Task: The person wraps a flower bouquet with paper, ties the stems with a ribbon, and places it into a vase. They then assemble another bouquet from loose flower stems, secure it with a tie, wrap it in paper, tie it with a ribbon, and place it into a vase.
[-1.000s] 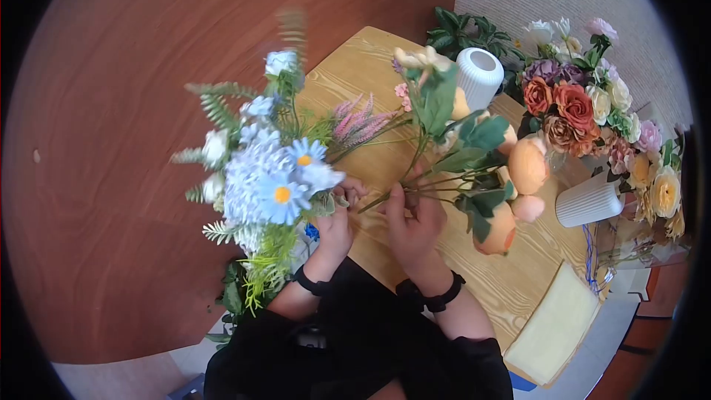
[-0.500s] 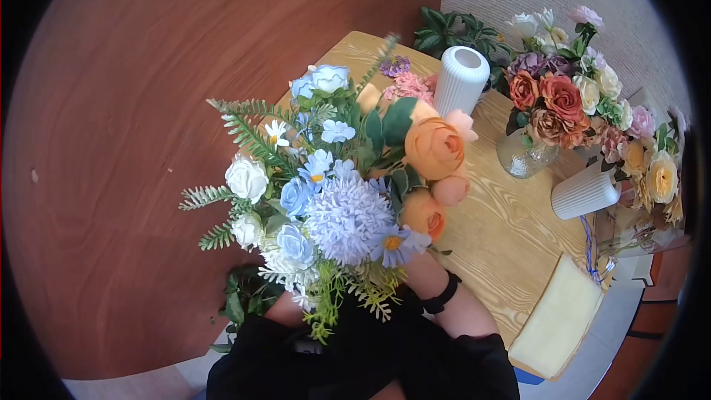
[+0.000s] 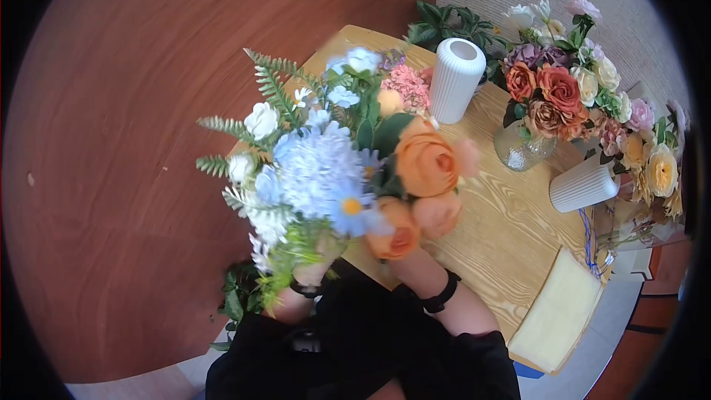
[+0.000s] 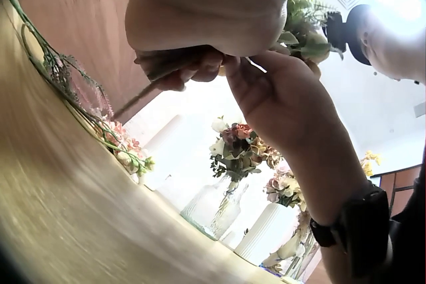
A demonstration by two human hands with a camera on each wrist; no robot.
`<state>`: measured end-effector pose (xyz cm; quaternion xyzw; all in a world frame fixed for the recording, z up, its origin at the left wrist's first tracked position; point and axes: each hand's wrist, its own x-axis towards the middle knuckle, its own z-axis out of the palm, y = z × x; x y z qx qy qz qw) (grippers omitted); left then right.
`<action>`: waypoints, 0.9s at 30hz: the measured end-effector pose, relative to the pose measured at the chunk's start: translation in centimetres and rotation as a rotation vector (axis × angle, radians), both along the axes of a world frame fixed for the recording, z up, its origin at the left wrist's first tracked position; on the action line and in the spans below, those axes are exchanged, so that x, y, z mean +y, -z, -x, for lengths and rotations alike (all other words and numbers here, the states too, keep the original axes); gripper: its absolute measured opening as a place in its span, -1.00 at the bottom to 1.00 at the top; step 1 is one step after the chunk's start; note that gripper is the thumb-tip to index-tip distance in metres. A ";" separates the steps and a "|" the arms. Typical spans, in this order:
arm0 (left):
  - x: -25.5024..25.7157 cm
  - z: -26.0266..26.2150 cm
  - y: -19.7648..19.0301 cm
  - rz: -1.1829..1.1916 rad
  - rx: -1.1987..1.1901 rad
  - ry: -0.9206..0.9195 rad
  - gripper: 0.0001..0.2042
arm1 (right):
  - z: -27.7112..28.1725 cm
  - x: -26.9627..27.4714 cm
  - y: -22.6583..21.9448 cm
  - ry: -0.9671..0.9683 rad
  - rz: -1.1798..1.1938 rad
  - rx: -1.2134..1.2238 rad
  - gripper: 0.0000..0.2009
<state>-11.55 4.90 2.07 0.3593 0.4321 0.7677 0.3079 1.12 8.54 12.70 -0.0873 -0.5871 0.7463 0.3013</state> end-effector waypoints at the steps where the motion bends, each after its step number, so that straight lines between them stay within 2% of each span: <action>1: 0.1 0.0 0.1 0.001 -0.005 0.006 -0.59 | 0.0 -0.1 -0.4 0.013 0.014 0.014 -0.58; 7: -0.5 0.3 0.9 0.056 -0.027 0.072 -0.58 | 0.0 -1.0 -1.4 0.113 0.127 0.093 -0.58; 10: -1.8 0.6 1.2 0.099 -0.034 0.088 -0.58 | 0.7 -0.8 0.5 0.518 -0.771 -0.100 -0.67; 11: -2.2 0.8 1.2 0.107 -0.036 0.089 -0.58 | 2.0 -1.3 1.0 0.423 -0.233 -0.056 -0.62; 12: -2.4 0.9 1.2 0.113 -0.038 0.088 -0.58 | 1.9 -1.2 0.1 0.420 -0.226 -0.052 -0.62; 14: -2.8 1.0 1.3 0.125 -0.045 0.091 -0.57 | 1.0 -0.9 -2.1 0.537 -0.446 -0.133 -0.58; 15: -2.9 1.1 1.3 0.129 -0.049 0.096 -0.57 | 1.2 -0.6 -1.6 0.542 -0.539 -0.148 -0.54; 16: -2.9 1.0 1.4 0.134 -0.054 0.104 -0.57 | 1.3 -0.4 -1.6 0.546 -0.534 -0.149 -0.54; 18: -3.0 0.9 1.5 0.144 -0.066 0.119 -0.57 | 1.5 -0.1 -1.9 0.612 -0.738 -0.229 -0.54; 21: -3.0 0.9 1.6 0.152 -0.081 0.132 -0.56 | 2.1 0.5 -1.7 0.696 -0.798 -0.180 -0.54; 27: -3.3 1.0 1.9 0.162 -0.119 0.140 -0.55 | 1.6 0.8 -0.7 0.630 -0.884 -0.194 -0.53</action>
